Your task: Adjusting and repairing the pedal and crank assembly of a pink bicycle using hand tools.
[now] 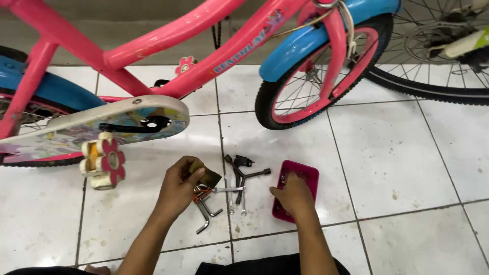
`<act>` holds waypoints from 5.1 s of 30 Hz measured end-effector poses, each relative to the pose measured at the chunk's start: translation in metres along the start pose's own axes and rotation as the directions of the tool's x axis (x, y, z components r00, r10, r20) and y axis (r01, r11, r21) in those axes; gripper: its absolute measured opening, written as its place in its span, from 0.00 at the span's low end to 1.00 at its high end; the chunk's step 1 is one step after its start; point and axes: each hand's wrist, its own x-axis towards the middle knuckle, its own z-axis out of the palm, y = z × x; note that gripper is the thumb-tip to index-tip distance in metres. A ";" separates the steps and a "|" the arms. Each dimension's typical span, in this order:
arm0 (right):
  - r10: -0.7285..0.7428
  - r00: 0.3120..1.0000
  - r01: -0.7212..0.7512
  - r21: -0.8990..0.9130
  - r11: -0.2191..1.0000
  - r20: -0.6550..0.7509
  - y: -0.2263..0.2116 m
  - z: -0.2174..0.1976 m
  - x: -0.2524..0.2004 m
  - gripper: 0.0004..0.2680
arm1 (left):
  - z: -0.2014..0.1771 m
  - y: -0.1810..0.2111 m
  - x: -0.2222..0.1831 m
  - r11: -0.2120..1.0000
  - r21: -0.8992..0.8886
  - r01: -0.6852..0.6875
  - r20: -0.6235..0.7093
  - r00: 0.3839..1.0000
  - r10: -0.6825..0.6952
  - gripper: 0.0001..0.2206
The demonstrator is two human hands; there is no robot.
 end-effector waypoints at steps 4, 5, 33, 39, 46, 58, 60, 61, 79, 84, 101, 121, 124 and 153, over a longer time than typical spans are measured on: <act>0.005 1.000 -0.005 -0.084 0.996 -0.010 0.022 0.028 0.036 0.11 | -0.008 -0.008 0.005 1.000 -0.014 0.012 -0.074 0.997 -0.013 0.08; 0.006 1.000 -0.006 -0.089 0.996 -0.006 0.023 0.034 0.039 0.11 | -0.010 -0.008 0.006 1.000 -0.018 0.016 -0.076 0.997 -0.018 0.08; -0.284 0.953 0.273 0.107 0.956 0.107 -0.136 0.280 0.013 0.09 | -0.077 -0.035 0.017 0.970 -0.196 -0.142 -0.519 0.855 0.020 0.14; -0.254 0.957 0.144 0.532 0.834 0.140 -0.135 0.238 0.002 0.10 | -0.074 -0.051 0.027 0.967 -0.211 -0.144 -0.523 0.852 0.013 0.12; -0.241 0.969 0.224 0.600 0.768 -0.052 -0.131 0.169 -0.021 0.12 | -0.070 0.021 -0.016 0.959 0.100 0.264 -0.429 0.881 -0.198 0.38; -0.330 0.935 0.338 0.598 0.727 -0.128 -0.118 0.090 -0.099 0.11 | -0.074 0.041 -0.084 0.995 0.029 0.094 0.039 0.995 -0.096 0.29; -0.368 0.922 0.369 0.550 0.749 -0.117 -0.118 0.083 -0.120 0.11 | -0.070 0.070 -0.128 0.992 0.119 0.043 0.164 0.985 -0.063 0.31; -0.406 0.907 0.404 0.500 0.766 -0.110 -0.120 0.079 -0.129 0.12 | -0.069 0.085 -0.148 0.979 0.202 -0.025 0.290 0.956 -0.036 0.32; -0.451 0.883 0.445 0.073 0.892 0.128 -0.164 -0.016 -0.273 0.12 | -0.045 0.137 -0.255 0.903 0.173 -0.393 0.503 0.824 0.262 0.10; -0.434 0.887 0.447 -0.049 0.893 0.159 -0.191 -0.011 -0.268 0.13 | -0.040 0.096 -0.226 0.917 0.154 -0.368 0.417 0.866 0.277 0.06; -0.304 0.873 0.452 -0.400 0.798 0.381 -0.160 -0.019 -0.103 0.18 | -0.015 0.072 -0.103 0.956 0.225 -0.189 0.322 0.940 0.110 0.09; -0.306 0.922 0.368 0.287 0.884 -0.238 -0.109 -0.083 -0.032 0.15 | -0.022 0.062 -0.011 0.415 -0.875 0.249 0.096 0.930 -0.355 0.22; -0.267 0.847 0.333 0.068 0.940 -0.460 -0.084 -0.108 0.003 0.13 | -0.026 0.056 0.008 0.312 -0.943 0.120 0.029 0.959 -0.281 0.28; -0.498 0.707 0.408 -0.286 0.867 -0.502 -0.026 -0.154 0.152 0.14 | 0.000 0.078 0.049 0.491 -0.850 -0.190 -0.329 0.920 -0.214 0.42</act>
